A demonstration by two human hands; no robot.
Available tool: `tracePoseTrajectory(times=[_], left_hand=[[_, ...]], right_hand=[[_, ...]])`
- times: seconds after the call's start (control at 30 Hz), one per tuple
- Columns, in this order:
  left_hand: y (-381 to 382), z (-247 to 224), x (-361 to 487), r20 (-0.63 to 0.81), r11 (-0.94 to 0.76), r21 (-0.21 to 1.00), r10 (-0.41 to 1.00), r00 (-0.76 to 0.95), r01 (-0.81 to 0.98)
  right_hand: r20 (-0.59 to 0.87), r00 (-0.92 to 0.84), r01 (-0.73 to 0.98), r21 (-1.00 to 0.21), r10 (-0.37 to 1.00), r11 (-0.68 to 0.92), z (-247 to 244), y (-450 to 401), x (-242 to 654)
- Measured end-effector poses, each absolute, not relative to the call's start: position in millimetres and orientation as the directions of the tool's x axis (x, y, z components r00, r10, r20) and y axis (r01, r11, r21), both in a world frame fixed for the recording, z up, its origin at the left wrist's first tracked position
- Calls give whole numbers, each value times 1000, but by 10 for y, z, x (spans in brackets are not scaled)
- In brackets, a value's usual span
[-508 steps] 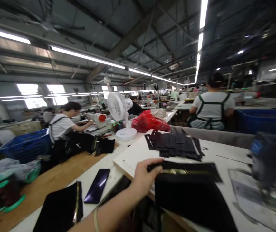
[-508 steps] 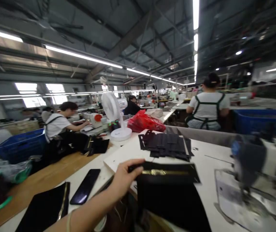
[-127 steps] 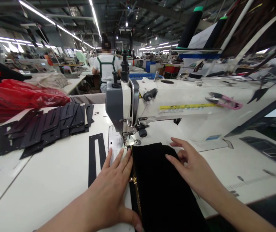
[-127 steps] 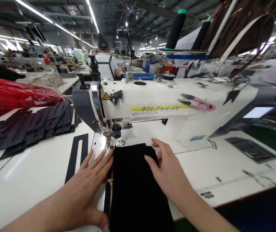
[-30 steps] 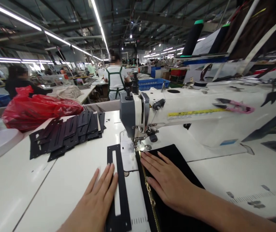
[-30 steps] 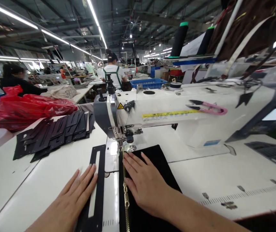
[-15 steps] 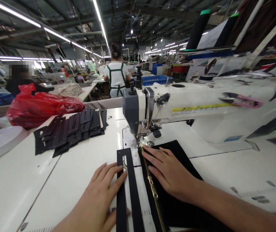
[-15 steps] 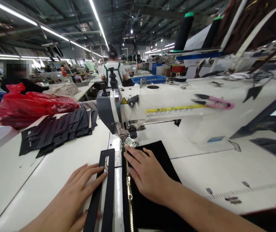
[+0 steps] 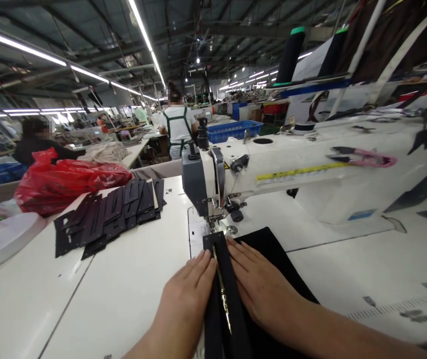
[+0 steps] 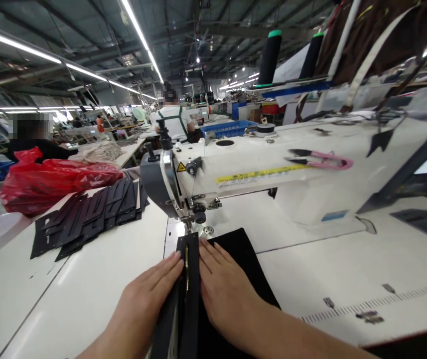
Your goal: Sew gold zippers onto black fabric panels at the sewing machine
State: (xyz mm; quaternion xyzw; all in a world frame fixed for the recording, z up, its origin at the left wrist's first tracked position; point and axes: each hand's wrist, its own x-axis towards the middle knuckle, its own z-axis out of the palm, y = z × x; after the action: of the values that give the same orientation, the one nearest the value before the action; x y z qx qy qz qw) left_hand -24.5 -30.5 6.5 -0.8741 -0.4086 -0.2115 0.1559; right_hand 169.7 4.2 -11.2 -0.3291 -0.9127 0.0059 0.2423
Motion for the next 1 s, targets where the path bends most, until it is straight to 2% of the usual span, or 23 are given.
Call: tracePoseTrajectory(times=[0.07,0.13,0.27,0.43,0.57,0.63,0.83,1.0], left_hand=[[-300,42,-159,443,-619,-206,632,636,758],[-296,33,-137,409,-621,-243,631,659,745],[-299,49,-159,382,-627,-218,650,656,748],[-301,65,-175,327,-629,-178,688,648,757],[-291,64,-226,285,-610,-156,726,626,777],[-278,54,-262,295,-597,-170,728,619,784],[-225,20,-341,340,-652,-295,611,715,698],[-214,13,-378,317,-658,-256,635,704,709]], right_hand=[[452,-665,585,-180,595,791,-109,38,1696],[475,-647,584,-194,596,788,-113,41,1707],[481,-622,605,-205,618,769,-129,45,1714],[415,-637,630,-205,649,749,-132,33,1698],[469,-554,663,-252,688,705,-126,31,1699],[460,-525,677,-285,716,679,-117,36,1703],[432,-559,651,-300,708,697,-99,53,1703],[390,-586,625,-340,710,703,-90,59,1711]])
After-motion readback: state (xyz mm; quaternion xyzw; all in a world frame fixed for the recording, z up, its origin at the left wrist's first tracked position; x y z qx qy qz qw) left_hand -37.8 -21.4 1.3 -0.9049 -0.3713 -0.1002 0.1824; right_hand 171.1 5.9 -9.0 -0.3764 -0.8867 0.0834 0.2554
